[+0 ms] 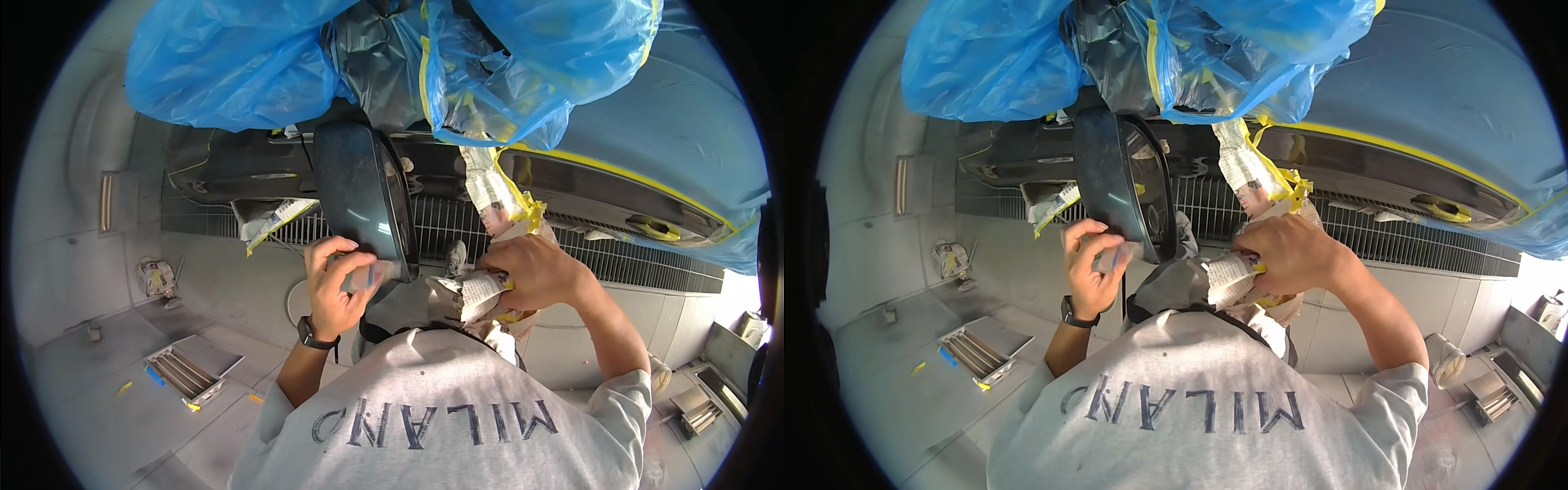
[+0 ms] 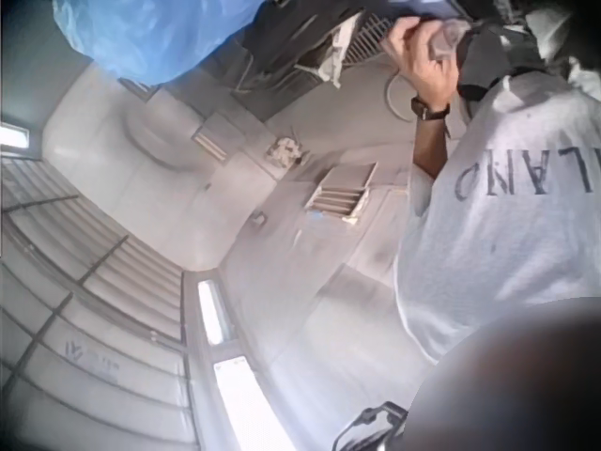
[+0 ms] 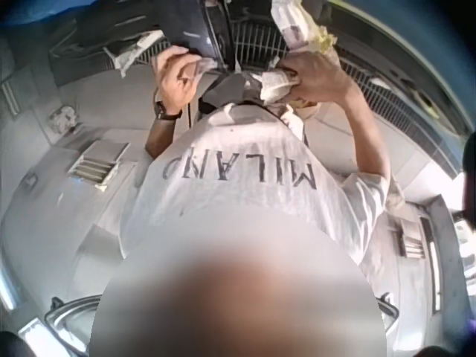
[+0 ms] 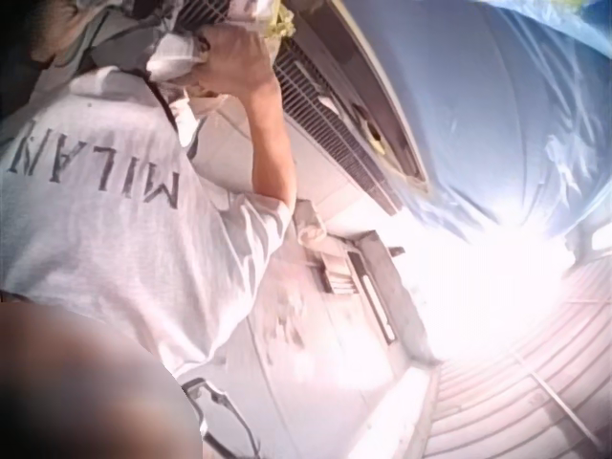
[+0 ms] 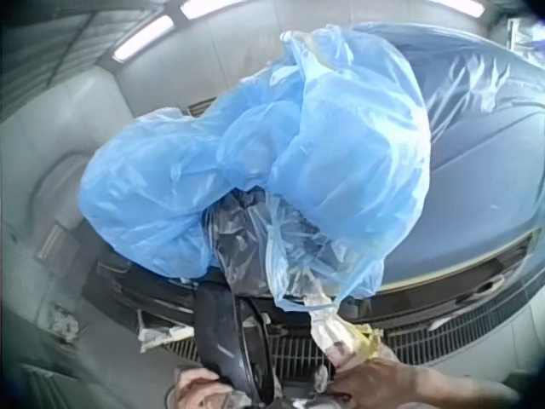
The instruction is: The person removes blue plastic sheeting and yellow masking tape from the exterior and interior of a car. They peel tape from the hood, windshield, door frames, and interior door panels, then gather the removed materials.
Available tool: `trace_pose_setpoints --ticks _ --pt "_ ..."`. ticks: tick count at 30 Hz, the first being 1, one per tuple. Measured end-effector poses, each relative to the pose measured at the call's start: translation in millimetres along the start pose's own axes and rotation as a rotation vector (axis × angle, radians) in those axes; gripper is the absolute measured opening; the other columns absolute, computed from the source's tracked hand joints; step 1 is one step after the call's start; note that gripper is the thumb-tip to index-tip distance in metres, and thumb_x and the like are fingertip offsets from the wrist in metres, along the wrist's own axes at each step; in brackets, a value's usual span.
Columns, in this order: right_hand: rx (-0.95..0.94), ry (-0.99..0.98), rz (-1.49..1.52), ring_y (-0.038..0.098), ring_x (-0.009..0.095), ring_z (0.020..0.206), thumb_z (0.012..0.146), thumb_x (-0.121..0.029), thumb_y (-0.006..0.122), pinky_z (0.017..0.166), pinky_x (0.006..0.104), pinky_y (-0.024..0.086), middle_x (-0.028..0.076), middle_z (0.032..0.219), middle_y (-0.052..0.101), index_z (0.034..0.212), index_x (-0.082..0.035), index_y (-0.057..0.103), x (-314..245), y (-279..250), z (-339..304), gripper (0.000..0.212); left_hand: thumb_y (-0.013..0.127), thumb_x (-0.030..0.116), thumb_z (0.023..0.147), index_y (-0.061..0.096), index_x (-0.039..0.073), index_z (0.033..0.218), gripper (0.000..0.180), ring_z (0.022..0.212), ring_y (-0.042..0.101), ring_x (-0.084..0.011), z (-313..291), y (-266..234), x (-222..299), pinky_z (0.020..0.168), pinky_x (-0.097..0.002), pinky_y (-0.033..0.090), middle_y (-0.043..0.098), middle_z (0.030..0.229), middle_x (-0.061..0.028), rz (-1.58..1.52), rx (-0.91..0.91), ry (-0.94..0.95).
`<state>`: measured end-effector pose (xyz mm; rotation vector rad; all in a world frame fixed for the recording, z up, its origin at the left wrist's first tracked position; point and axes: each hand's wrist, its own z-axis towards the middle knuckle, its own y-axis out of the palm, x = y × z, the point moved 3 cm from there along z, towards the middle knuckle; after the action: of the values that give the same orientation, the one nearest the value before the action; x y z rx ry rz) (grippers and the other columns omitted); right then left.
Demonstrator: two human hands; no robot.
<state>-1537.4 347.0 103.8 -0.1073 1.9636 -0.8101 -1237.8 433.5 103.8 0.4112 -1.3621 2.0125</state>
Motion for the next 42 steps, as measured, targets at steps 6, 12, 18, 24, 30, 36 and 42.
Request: trace_pose_setpoints --ticks 6,12,18,24,30,36,42 --pt "-0.003 -0.035 -0.028 0.07 0.033 0.1 0.069 -0.01 0.072 0.09 0.042 0.055 0.012 0.104 0.074 0.107 -0.003 0.073 3 -1 1 0.039 0.073 0.007 0.091 0.064 0.001 0.102 0.015 0.09 0.061 -0.0261 -9 -5 -18 0.081 -0.0355 0.05 0.066 0.105 -0.0121 -0.163 0.092 -0.111" --pt "0.061 -0.07 0.035 0.07 0.034 0.102 0.067 -0.011 0.074 0.092 0.0431 0.054 0.014 0.104 0.073 0.112 -0.003 0.069 11 0 17 0.046 0.061 0.012 0.105 0.063 0.004 0.1 0.01 0.075 0.052 -0.0062 -42 -13 -61 0.07 -0.0258 0.046 0.06 0.086 -0.0003 -0.741 0.693 -0.694" --pt "0.01 -0.106 0.052 0.068 0.035 0.107 0.069 -0.011 0.069 0.096 0.0438 0.053 0.015 0.109 0.072 0.118 -0.002 0.068 13 3 38 0.05 0.076 -0.001 0.087 0.072 -0.001 0.097 0.011 0.076 0.067 -0.0186 -36 -24 -8 0.067 -0.0302 0.052 0.072 0.088 -0.0084 0.063 0.245 -0.244" --pt "0.003 -0.116 0.032 0.067 0.035 0.11 0.069 -0.013 0.067 0.097 0.0443 0.052 0.016 0.113 0.071 0.119 -0.002 0.068 13 -2 42 0.051 0.077 -0.001 0.083 0.077 0.0 0.102 0.019 0.075 0.068 -0.0253 -13 -9 16 0.065 -0.0348 0.054 0.072 0.095 -0.0101 0.378 0.196 -0.062" --pt "0.028 -0.127 0.018 0.067 0.035 0.109 0.069 -0.014 0.068 0.096 0.0444 0.052 0.015 0.113 0.071 0.118 -0.002 0.069 13 -2 41 0.05 0.08 0.016 0.075 0.075 -0.003 0.11 0.04 0.074 0.068 -0.0236 -15 -2 23 0.063 -0.0329 0.056 0.07 0.105 -0.0116 0.336 0.151 -0.04" --pt "0.051 -0.16 0.003 0.068 0.035 0.107 0.069 -0.014 0.068 0.094 0.0447 0.053 0.014 0.11 0.071 0.116 -0.002 0.069 12 -2 40 0.048 0.078 0.008 0.075 0.076 -0.004 0.103 0.031 0.076 0.071 -0.0251 -5 -1 34 0.069 -0.0342 0.058 0.072 0.101 -0.0127 0.492 0.169 0.002" --pt "0.05 -0.172 0.008 0.068 0.035 0.106 0.07 -0.014 0.067 0.094 0.0444 0.053 0.014 0.108 0.071 0.115 -0.002 0.069 11 1 41 0.047 0.072 -0.003 0.083 0.075 -0.005 0.096 0.013 0.074 0.072 -0.0247 -15 0 24 0.066 -0.0331 0.056 0.073 0.092 -0.0137 0.386 0.213 -0.136"
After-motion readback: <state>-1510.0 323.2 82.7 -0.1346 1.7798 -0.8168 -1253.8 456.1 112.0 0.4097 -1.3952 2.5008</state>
